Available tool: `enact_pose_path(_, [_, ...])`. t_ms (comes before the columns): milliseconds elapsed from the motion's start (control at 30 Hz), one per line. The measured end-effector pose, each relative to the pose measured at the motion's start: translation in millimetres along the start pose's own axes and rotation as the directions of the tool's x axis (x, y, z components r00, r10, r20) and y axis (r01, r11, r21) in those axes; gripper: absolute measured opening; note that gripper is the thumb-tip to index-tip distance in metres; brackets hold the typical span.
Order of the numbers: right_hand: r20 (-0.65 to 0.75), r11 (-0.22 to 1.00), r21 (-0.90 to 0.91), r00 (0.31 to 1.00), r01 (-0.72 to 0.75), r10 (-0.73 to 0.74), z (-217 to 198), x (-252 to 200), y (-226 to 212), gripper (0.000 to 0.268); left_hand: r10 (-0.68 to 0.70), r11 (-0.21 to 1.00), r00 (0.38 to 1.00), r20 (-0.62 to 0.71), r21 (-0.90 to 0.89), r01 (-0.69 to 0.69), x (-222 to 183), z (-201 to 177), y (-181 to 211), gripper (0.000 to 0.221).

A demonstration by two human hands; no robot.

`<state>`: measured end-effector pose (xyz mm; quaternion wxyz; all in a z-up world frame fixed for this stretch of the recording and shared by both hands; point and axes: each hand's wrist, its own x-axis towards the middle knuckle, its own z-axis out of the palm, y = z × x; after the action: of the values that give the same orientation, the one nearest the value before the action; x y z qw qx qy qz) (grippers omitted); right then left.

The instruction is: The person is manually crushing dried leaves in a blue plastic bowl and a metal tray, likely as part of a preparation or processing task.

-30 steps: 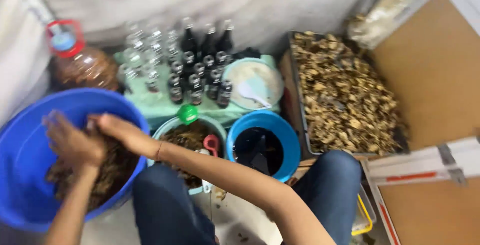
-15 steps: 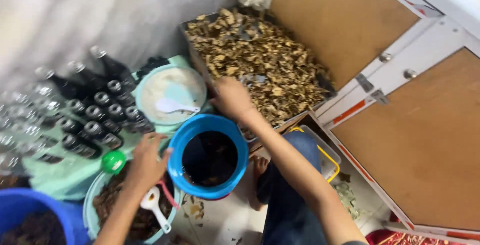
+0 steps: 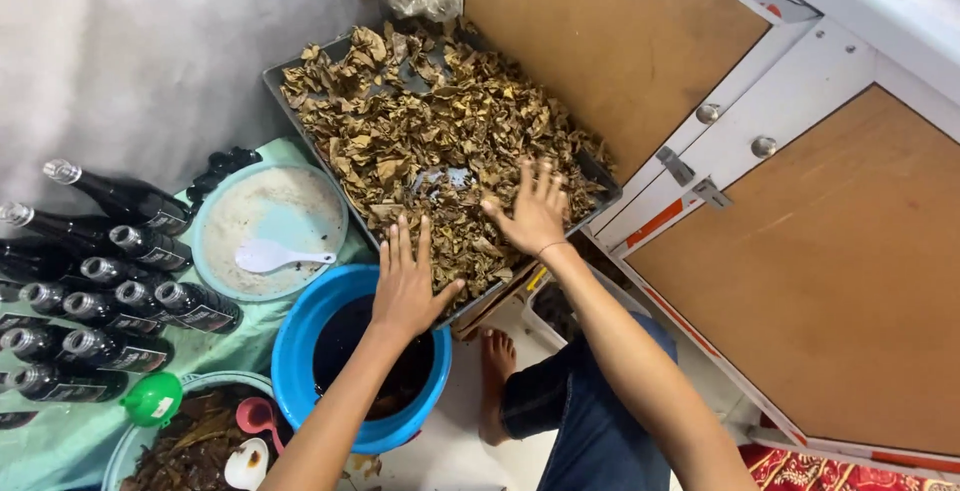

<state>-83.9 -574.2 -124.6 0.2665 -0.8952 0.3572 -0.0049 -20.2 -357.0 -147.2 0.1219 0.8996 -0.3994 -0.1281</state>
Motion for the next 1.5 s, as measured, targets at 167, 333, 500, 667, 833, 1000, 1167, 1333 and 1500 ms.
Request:
enact_pose_path(167, [-0.08, 0.993, -0.07, 0.991, 0.1, -0.105, 1.9, 16.1, -22.1, 0.073, 0.005, 0.998, 0.999, -0.035, -0.058, -0.007, 22.9, -12.0, 7.3, 0.104])
enact_pose_path(333, [-0.397, 0.983, -0.182, 0.913, 0.016, -0.088, 25.5, 87.4, 8.1, 0.066, 0.011, 0.974, 0.934, -0.356, -0.206, -0.09, 55.3, 3.8, -25.7, 0.094])
enact_pose_path(500, [-0.428, 0.998, -0.013, 0.903, -0.062, 0.051, 18.9, 89.2, 0.9, 0.065, -0.083, 0.972, 0.819, -0.568, -0.226, -0.058, 117.6, 0.6, -65.1, 0.074])
enact_pose_path(667, [-0.399, 0.996, -0.028, 0.912, 0.09, -0.093, -3.5, 68.6, -37.2, 0.059, -0.193, 0.954, 0.824, -0.532, -0.299, 0.031, 171.0, -50.2, -85.7, 0.082])
enact_pose_path(833, [-0.33, 0.995, -0.018, 0.939, 0.102, -0.102, -13.3, 66.8, -60.6, 0.058, -0.221, 0.964, 0.891, -0.397, -0.227, 0.138, 217.5, -81.6, -117.6, 0.092])
enact_pose_path(1000, [-0.316, 0.991, -0.032, 0.94, 0.129, -0.133, -7.7, 57.8, -93.8, 0.059, -0.293, 0.945, 0.93, -0.221, -0.217, 0.246, 281.0, -73.5, -158.1, 0.105])
enact_pose_path(1167, [-0.425, 0.918, -0.143, 0.815, 0.37, -0.394, 12.7, 37.9, -115.2, 0.054, 0.055, 0.998, 0.944, -0.326, 0.002, -0.057, 301.8, -42.0, -156.8, 0.085])
enact_pose_path(1333, [-0.399, 0.93, -0.163, 0.84, 0.329, -0.367, 24.9, 45.7, -106.1, 0.05, 0.218, 0.975, 0.966, -0.14, -0.004, -0.221, 263.6, -58.4, -117.7, 0.075])
enact_pose_path(1500, [-0.338, 0.943, -0.152, 0.881, 0.297, -0.332, 34.0, 44.4, -101.2, 0.057, 0.281, 0.959, 0.945, -0.167, 0.075, -0.272, 218.6, -54.7, -101.8, 0.093])
